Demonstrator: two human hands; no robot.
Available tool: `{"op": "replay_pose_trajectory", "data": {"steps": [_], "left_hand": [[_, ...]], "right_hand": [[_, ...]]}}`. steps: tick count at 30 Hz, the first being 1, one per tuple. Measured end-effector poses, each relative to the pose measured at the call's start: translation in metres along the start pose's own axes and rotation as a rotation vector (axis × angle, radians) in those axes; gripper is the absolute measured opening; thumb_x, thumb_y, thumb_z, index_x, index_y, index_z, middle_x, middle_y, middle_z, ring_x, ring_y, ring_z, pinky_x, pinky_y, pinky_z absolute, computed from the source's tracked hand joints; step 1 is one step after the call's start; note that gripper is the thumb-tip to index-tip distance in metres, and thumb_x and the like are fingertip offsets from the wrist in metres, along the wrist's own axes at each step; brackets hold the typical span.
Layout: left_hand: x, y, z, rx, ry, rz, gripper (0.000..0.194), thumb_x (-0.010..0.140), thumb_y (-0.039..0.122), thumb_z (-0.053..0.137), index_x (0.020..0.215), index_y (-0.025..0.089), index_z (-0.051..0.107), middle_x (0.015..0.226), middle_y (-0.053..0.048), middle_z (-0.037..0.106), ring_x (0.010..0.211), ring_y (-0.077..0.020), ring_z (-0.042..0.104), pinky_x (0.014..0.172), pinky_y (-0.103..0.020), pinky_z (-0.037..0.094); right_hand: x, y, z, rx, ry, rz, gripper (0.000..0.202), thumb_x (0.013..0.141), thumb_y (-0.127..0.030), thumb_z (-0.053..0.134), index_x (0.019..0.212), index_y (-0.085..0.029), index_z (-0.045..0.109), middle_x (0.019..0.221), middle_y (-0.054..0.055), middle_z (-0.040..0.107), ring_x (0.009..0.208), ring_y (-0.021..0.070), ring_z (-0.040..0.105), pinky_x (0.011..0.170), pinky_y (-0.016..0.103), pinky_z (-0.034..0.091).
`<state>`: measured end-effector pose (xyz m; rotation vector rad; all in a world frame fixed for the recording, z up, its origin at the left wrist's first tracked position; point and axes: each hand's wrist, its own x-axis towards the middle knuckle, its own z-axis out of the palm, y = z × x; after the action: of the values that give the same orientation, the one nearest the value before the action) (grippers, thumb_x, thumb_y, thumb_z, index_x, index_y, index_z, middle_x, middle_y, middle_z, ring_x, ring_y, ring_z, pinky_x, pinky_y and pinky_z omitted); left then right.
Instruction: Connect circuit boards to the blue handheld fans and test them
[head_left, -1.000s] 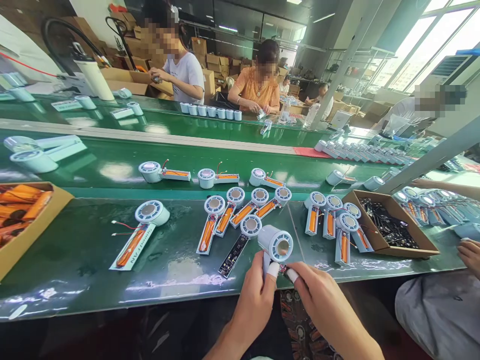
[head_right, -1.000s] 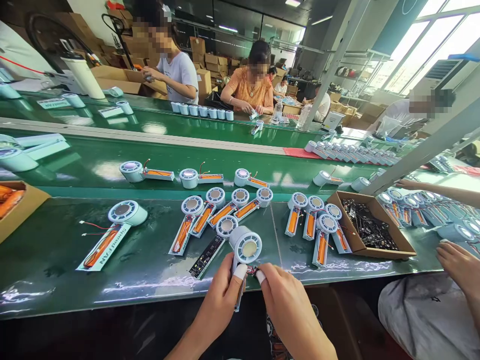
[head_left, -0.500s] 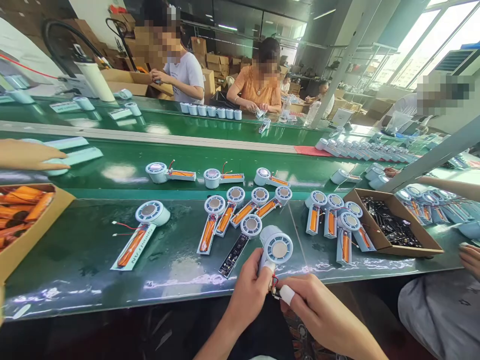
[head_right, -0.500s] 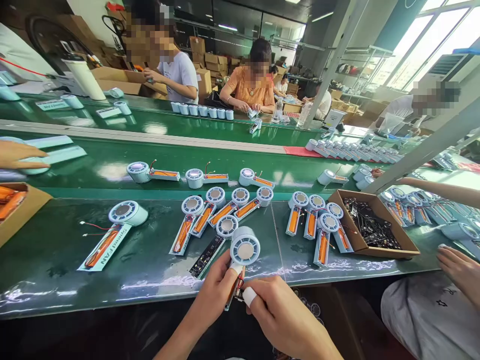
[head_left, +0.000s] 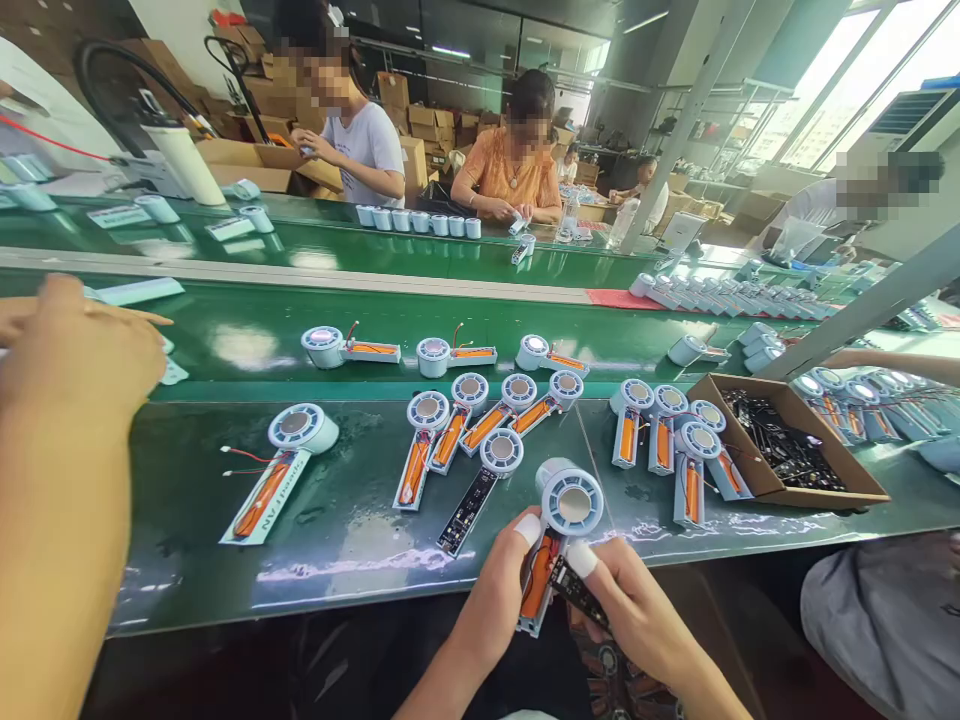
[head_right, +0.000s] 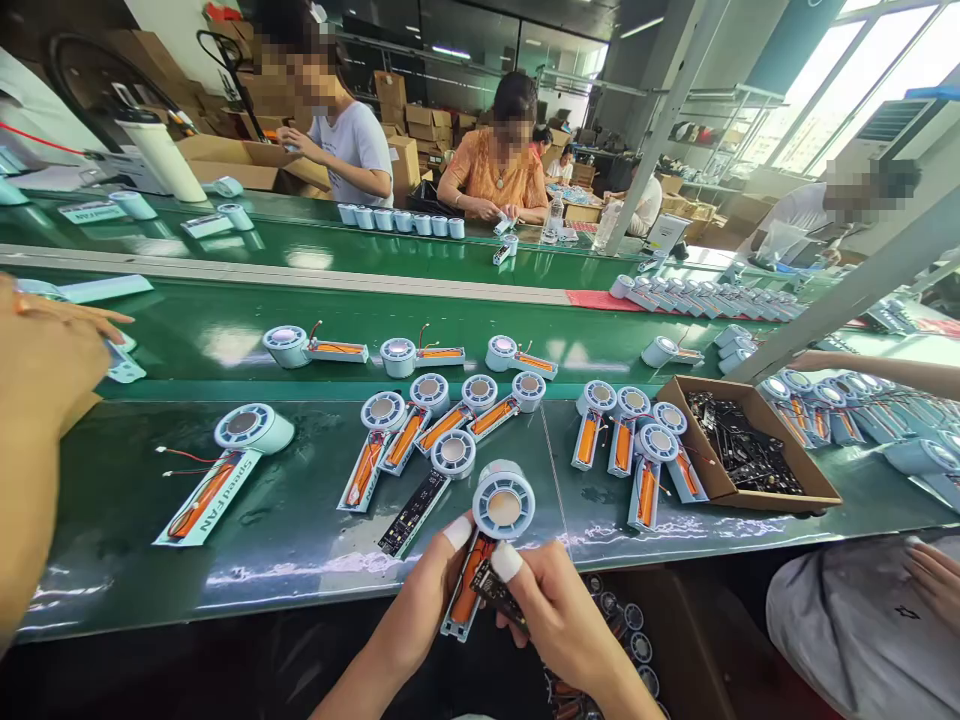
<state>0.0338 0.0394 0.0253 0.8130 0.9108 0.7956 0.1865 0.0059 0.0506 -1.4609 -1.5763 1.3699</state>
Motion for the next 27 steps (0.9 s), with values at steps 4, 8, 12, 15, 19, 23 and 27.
{"op": "replay_pose_trajectory", "data": {"steps": [4, 8, 12, 15, 19, 23, 27], "left_hand": [[-0.004, -0.005, -0.001, -0.135, -0.075, -0.061, 0.054, 0.091, 0.065, 0.048, 0.109, 0.018, 0.067, 0.077, -0.002, 0.065, 0.070, -0.0181, 0.059, 0.064, -0.028, 0.047], [-0.008, 0.000, -0.001, -0.070, -0.137, 0.028, 0.044, 0.093, 0.051, 0.054, 0.124, 0.022, 0.064, 0.107, -0.005, 0.071, 0.094, -0.0224, 0.063, 0.087, -0.033, 0.050], [-0.011, 0.009, 0.002, 0.045, -0.197, 0.116, 0.041, 0.090, 0.032, 0.056, 0.129, 0.023, 0.062, 0.124, -0.004, 0.068, 0.121, -0.0266, 0.056, 0.108, -0.036, 0.041], [-0.011, 0.010, 0.005, 0.114, -0.193, 0.148, 0.042, 0.092, 0.033, 0.054, 0.132, 0.022, 0.058, 0.128, -0.005, 0.067, 0.123, -0.0272, 0.056, 0.109, -0.037, 0.041], [-0.011, 0.005, 0.008, 0.223, -0.080, 0.154, 0.041, 0.096, 0.040, 0.052, 0.132, 0.022, 0.058, 0.130, -0.007, 0.066, 0.119, -0.0262, 0.057, 0.107, -0.035, 0.042], [-0.009, -0.001, 0.010, 0.208, 0.037, 0.169, 0.036, 0.095, 0.044, 0.049, 0.119, 0.023, 0.065, 0.116, -0.006, 0.069, 0.103, -0.0229, 0.061, 0.094, -0.030, 0.048], [-0.003, -0.008, 0.012, 0.148, 0.161, 0.141, 0.035, 0.091, 0.046, 0.052, 0.111, 0.023, 0.068, 0.081, 0.000, 0.064, 0.072, -0.0170, 0.055, 0.067, -0.025, 0.049]], "right_hand": [[0.004, 0.010, 0.009, 0.192, 0.180, 0.112, 0.066, 0.087, -0.076, 0.051, 0.049, -0.023, 0.036, 0.041, -0.005, 0.037, 0.038, 0.0080, 0.031, 0.041, 0.022, 0.026], [0.006, 0.011, 0.020, 0.289, 0.340, 0.155, 0.070, 0.078, -0.084, 0.053, 0.047, -0.023, 0.037, 0.040, -0.004, 0.035, 0.039, 0.0075, 0.030, 0.040, 0.022, 0.025], [0.005, 0.012, 0.028, 0.393, 0.435, 0.200, 0.070, 0.075, -0.086, 0.054, 0.050, -0.023, 0.039, 0.041, -0.005, 0.036, 0.039, 0.0075, 0.031, 0.039, 0.021, 0.027], [0.006, 0.014, 0.032, 0.448, 0.469, 0.219, 0.069, 0.072, -0.087, 0.056, 0.052, -0.023, 0.040, 0.041, -0.006, 0.035, 0.039, 0.0066, 0.028, 0.037, 0.020, 0.025], [0.006, 0.012, 0.035, 0.476, 0.518, 0.263, 0.069, 0.068, -0.088, 0.059, 0.055, -0.023, 0.039, 0.043, -0.007, 0.034, 0.040, 0.0063, 0.027, 0.037, 0.020, 0.024], [-0.002, 0.007, 0.042, 0.438, 0.566, 0.157, 0.061, 0.078, -0.081, 0.058, 0.068, -0.022, 0.048, 0.054, -0.006, 0.038, 0.046, 0.0089, 0.033, 0.041, 0.021, 0.031], [-0.013, 0.014, 0.057, 0.369, 0.583, 0.027, 0.045, 0.089, -0.062, 0.061, 0.111, -0.023, 0.058, 0.066, -0.004, 0.052, 0.052, 0.0109, 0.041, 0.050, 0.022, 0.039]]}}
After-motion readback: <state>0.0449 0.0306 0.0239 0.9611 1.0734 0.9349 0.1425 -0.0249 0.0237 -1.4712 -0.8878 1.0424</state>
